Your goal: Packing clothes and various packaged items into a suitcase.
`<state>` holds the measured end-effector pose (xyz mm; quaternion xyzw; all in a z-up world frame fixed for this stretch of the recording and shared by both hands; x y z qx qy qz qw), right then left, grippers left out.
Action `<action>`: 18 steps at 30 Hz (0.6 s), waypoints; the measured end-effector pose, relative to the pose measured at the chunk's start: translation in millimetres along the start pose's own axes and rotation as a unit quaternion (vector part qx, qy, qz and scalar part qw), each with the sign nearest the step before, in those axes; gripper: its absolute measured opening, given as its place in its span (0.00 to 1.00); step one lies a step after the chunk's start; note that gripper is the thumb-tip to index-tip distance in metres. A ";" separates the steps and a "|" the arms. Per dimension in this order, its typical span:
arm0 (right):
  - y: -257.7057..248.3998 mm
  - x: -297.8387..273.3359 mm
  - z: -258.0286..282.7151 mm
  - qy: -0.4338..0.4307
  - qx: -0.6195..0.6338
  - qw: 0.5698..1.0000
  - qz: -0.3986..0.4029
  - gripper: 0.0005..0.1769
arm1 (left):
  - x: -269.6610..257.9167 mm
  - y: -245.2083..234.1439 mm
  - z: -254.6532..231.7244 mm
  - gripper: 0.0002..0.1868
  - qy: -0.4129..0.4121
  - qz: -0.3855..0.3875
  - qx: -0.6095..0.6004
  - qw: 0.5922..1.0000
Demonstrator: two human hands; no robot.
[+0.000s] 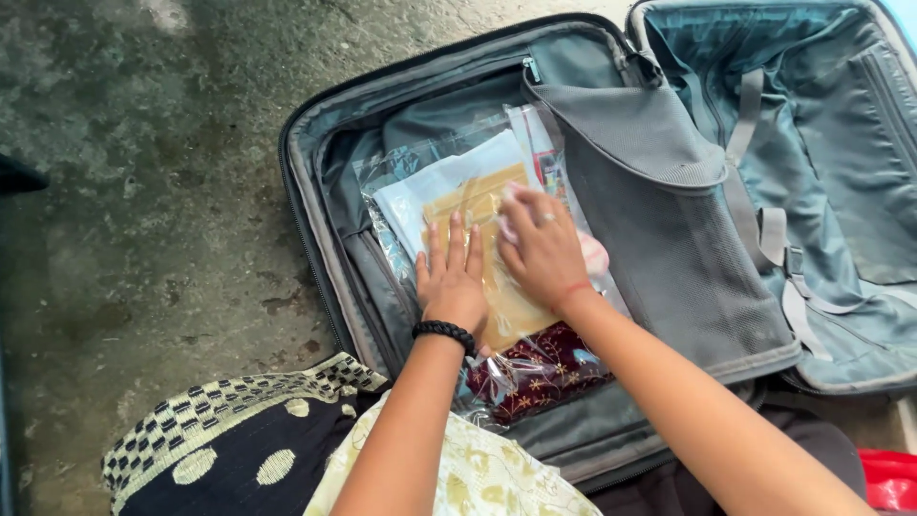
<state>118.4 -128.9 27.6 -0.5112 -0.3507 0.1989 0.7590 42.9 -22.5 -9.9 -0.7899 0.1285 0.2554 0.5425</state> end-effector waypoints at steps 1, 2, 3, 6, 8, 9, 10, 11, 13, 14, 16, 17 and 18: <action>-4.0 -15.5 -3.4 0.000 -0.002 1.000 0.000 0.24 | -1.6 0.4 -0.3 0.93 0.002 -0.001 -0.001 1.000; -8.8 -30.9 -6.7 0.002 0.004 1.000 -0.005 0.24 | -3.4 -0.1 -0.7 0.93 0.006 -0.009 0.000 1.000; -13.8 -45.0 -10.0 0.003 0.011 1.000 -0.011 0.24 | -4.6 -2.1 -0.9 0.93 0.010 -0.019 0.001 1.000; -20.9 -97.1 -23.8 0.056 -0.021 0.998 0.003 0.26 | -5.9 -5.6 -1.9 0.92 0.013 -0.034 -0.008 0.999; -27.5 -115.6 -26.5 0.088 -0.020 0.995 0.047 0.27 | -4.3 -0.4 -1.9 0.92 0.012 -0.033 -0.011 0.999; -27.8 -125.7 -29.9 0.122 -0.018 0.988 0.092 0.29 | -2.9 2.8 -1.6 0.92 0.010 -0.028 -0.011 0.999; -38.3 -117.9 -26.6 0.120 -0.019 0.988 0.091 0.29 | 1.2 6.1 -1.3 0.92 0.010 -0.031 -0.012 0.999; -48.3 -111.7 -29.6 0.180 0.033 0.979 0.084 0.26 | 5.3 5.2 -2.1 0.88 0.020 -0.073 -0.018 0.997; -63.3 -90.7 -16.8 0.234 0.087 0.965 0.076 0.24 | -0.9 -14.7 -2.9 0.84 0.027 -0.119 -0.023 0.992; -77.0 -72.8 4.7 0.161 0.095 0.982 -0.001 0.27 | -9.6 -26.8 -2.4 0.83 0.017 -0.055 -0.035 0.998; -69.1 -52.7 26.3 0.077 0.109 0.988 -0.080 0.30 | -10.1 -22.8 7.4 0.83 -0.001 0.003 -0.048 0.999; -45.2 -47.0 31.9 -0.003 0.116 0.993 -0.037 0.33 | -1.1 -18.2 12.6 0.78 0.017 -0.113 -0.052 0.992; -21.4 -42.3 37.5 -0.082 0.121 0.989 0.007 0.36 | 5.8 -13.4 18.2 0.73 0.033 -0.227 -0.054 0.972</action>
Point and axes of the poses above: each hand's wrist, its own x-axis towards the middle knuckle, its own y-axis out of the palm, z = x × y, the point moved 5 cm from there along x, towards the middle knuckle, and after that the axes turned 4 degrees about z, right-handed, at the moved point
